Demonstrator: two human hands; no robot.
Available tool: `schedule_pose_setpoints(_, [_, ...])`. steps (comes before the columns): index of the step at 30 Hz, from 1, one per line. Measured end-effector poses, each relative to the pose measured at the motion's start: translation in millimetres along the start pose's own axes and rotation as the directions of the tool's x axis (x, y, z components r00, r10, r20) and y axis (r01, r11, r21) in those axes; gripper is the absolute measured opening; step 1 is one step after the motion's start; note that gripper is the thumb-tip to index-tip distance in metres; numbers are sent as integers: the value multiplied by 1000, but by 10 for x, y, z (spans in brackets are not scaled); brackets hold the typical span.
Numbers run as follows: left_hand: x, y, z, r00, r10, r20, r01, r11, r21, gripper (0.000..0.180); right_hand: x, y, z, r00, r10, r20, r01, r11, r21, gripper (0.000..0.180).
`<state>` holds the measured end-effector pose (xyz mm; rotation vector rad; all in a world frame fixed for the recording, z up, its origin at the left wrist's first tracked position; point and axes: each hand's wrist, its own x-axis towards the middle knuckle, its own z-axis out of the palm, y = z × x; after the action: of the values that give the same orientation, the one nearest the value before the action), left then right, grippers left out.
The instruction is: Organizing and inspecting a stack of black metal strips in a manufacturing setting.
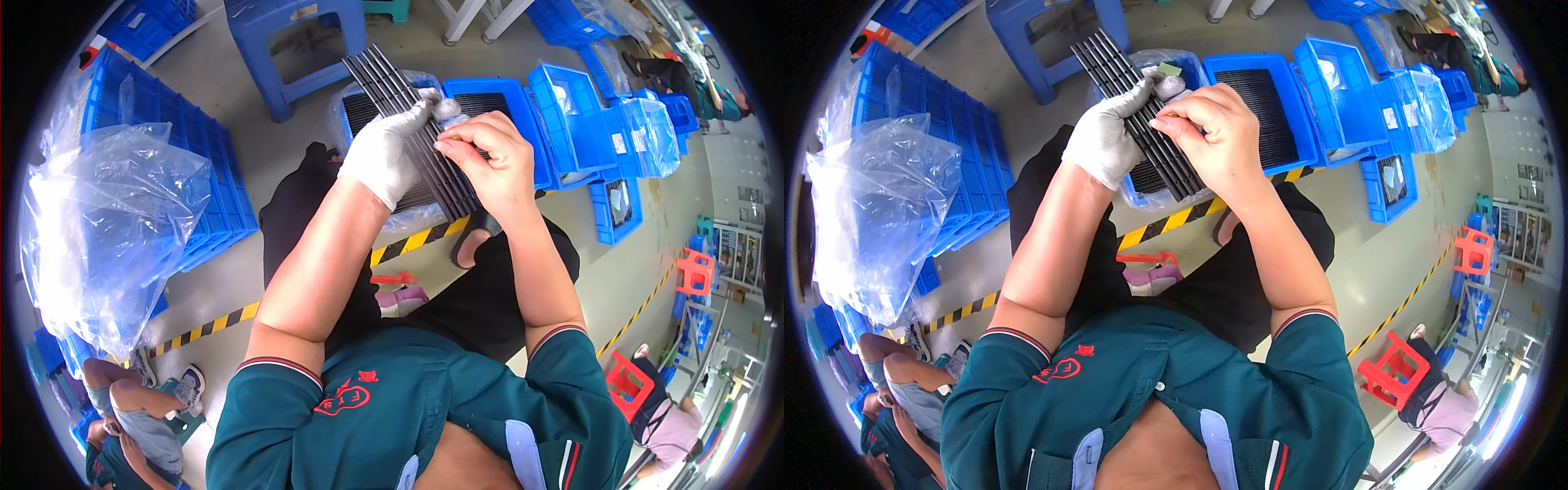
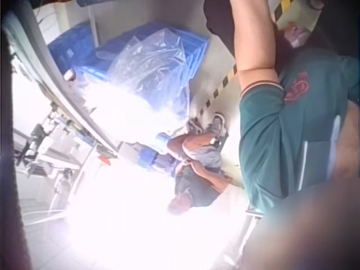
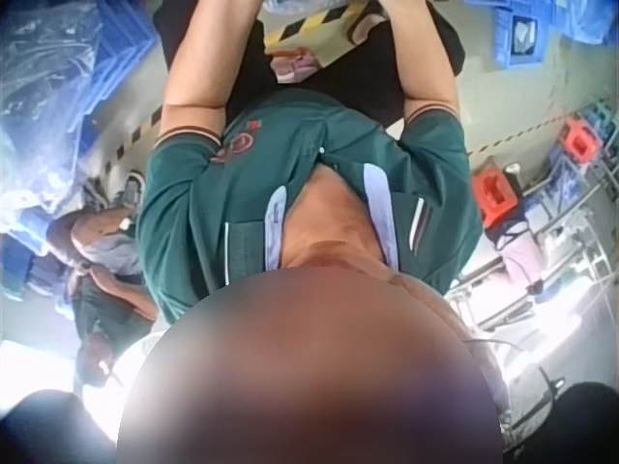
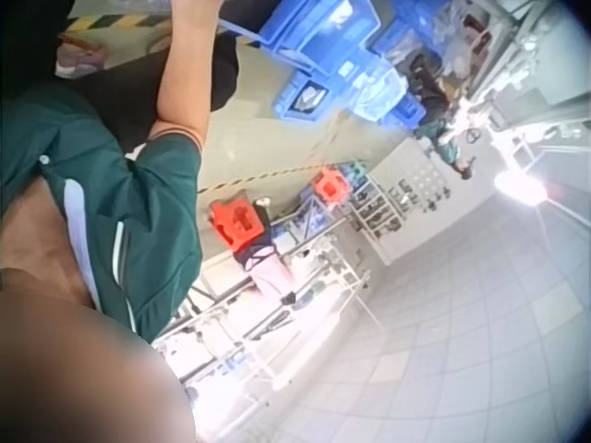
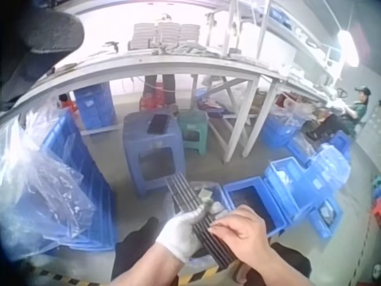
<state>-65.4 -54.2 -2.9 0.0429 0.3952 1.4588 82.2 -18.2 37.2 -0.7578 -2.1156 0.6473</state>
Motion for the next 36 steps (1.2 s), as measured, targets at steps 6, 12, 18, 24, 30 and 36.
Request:
schedule_pose_setpoints(6, [-38,-10,102,999,14,-47,-15,1000,-8,13,-6,-5,-6,999,-39,22,40,999,-32,10])
schedule_pose_setpoints(12, [-27,-15,62,995,36,-92,-34,999,24,12,35,-88,-26,950,-267,161,297,933,-204,13])
schedule_pose_setpoints(18, [-73,-16,183,997,-16,-76,14,999,-30,12,-3,-76,5,965,-240,105,261,922,-286,13])
schedule_pose_setpoints(24, [-29,-22,87,995,59,-82,-57,998,33,14,20,-154,-12,961,-262,-87,236,943,-235,14])
schedule_pose_setpoints(30, [-2,-24,83,997,38,-65,-38,999,11,17,-26,-70,26,998,-22,-54,23,1000,15,13])
schedule_pose_setpoints(36, [-9,-38,82,994,49,-97,-44,997,57,18,-23,-26,36,999,-46,-12,45,998,-32,12])
